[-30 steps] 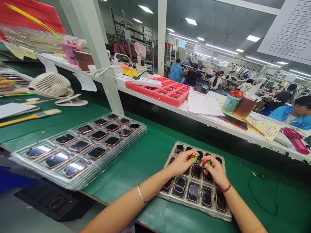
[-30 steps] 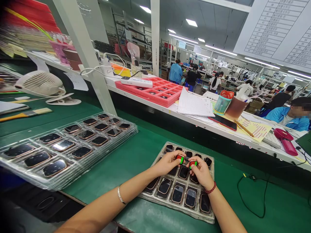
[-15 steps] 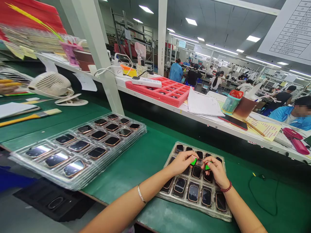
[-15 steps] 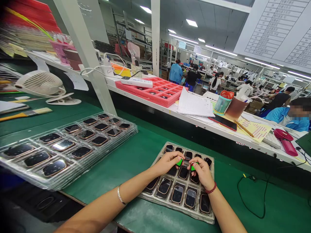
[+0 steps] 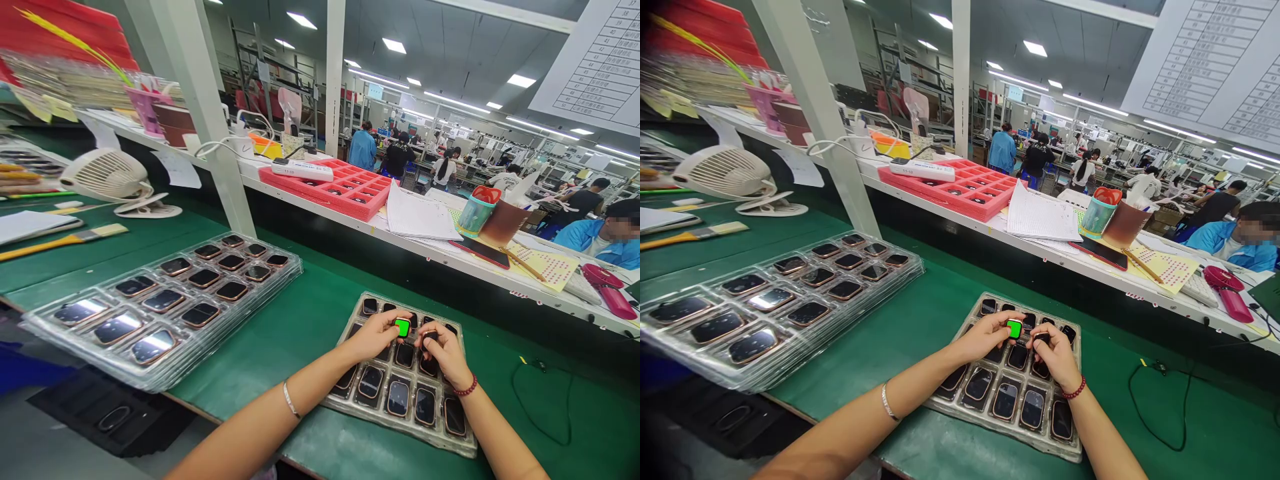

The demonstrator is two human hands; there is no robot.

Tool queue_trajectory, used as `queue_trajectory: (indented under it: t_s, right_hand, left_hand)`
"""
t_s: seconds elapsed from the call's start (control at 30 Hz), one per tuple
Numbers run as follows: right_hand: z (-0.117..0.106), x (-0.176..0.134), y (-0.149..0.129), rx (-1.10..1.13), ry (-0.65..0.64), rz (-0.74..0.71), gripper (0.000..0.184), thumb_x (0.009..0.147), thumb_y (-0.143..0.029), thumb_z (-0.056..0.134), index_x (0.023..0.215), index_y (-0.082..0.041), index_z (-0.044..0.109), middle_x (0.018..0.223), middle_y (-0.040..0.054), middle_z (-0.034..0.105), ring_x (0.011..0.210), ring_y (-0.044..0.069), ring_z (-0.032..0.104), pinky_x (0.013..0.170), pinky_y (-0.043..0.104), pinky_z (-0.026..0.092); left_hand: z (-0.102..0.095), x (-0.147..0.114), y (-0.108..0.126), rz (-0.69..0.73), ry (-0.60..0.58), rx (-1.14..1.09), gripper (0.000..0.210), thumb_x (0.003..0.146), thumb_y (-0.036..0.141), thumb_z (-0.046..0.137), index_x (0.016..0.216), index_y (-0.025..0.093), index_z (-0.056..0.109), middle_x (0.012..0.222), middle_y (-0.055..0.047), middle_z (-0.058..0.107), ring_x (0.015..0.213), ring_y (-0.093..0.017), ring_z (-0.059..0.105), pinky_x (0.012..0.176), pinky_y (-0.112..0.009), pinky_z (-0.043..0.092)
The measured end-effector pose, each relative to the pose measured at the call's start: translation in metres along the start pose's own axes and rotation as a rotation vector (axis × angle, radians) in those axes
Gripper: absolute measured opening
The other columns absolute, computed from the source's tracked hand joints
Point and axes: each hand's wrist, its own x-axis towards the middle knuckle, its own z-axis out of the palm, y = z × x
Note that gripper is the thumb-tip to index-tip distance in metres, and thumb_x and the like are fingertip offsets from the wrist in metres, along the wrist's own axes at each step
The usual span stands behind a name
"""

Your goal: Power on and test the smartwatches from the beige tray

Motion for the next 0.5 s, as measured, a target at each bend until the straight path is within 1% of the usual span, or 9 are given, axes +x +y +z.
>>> queue_trajectory:
  t_s: [0.1, 0.27, 0.4, 0.5]
  right_hand:
    - [0.002, 0.000, -0.002, -0.015, -0.008, 0.000, 0.016, 0.077, -0.032, 0.058, 0.088, -0.020, 0.055, 0.071, 0.0008, 0.061, 0.048, 0.011, 0.050, 0.046, 0.025, 0.043]
    - [0.003, 0.000, -0.002, -0.016, -0.021, 0.012, 0.020, 0.076, -0.023, 0.057, 0.095, -0.021, 0.052, 0.077, 0.0008, 0.061, 0.056, 0.013, 0.053, 0.050, 0.025, 0.044]
    - [0.003, 0.000, -0.001, -0.003, -0.030, 0.014, 0.024, 0.075, -0.017, 0.055, 0.098, -0.022, 0.051, 0.079, 0.0006, 0.060, 0.060, 0.013, 0.054, 0.051, 0.024, 0.043]
    - [0.003, 0.000, -0.002, 0.012, -0.035, 0.010, 0.032, 0.072, -0.013, 0.054, 0.103, -0.024, 0.050, 0.085, 0.0013, 0.060, 0.065, 0.014, 0.055, 0.053, 0.024, 0.044]
  left_hand:
    - [0.001, -0.001, 0.002, 0.010, -0.015, -0.029, 0.046, 0.073, 0.008, 0.046, 0.118, 0.015, 0.054, 0.102, -0.006, 0.063, 0.076, -0.013, 0.060, 0.064, -0.023, 0.048]
    - [0.001, 0.000, -0.003, 0.051, -0.022, -0.051, 0.050, 0.070, 0.004, 0.046, 0.119, 0.014, 0.053, 0.106, -0.008, 0.062, 0.091, -0.018, 0.059, 0.078, -0.030, 0.049]
    - [0.000, 0.002, -0.011, 0.084, -0.030, -0.053, 0.053, 0.069, 0.003, 0.046, 0.119, 0.015, 0.053, 0.111, -0.009, 0.061, 0.096, -0.019, 0.058, 0.083, -0.033, 0.048]
    - [0.000, 0.002, -0.013, 0.101, -0.025, -0.054, 0.055, 0.066, 0.001, 0.047, 0.119, 0.016, 0.053, 0.110, -0.008, 0.061, 0.097, -0.019, 0.058, 0.085, -0.034, 0.047]
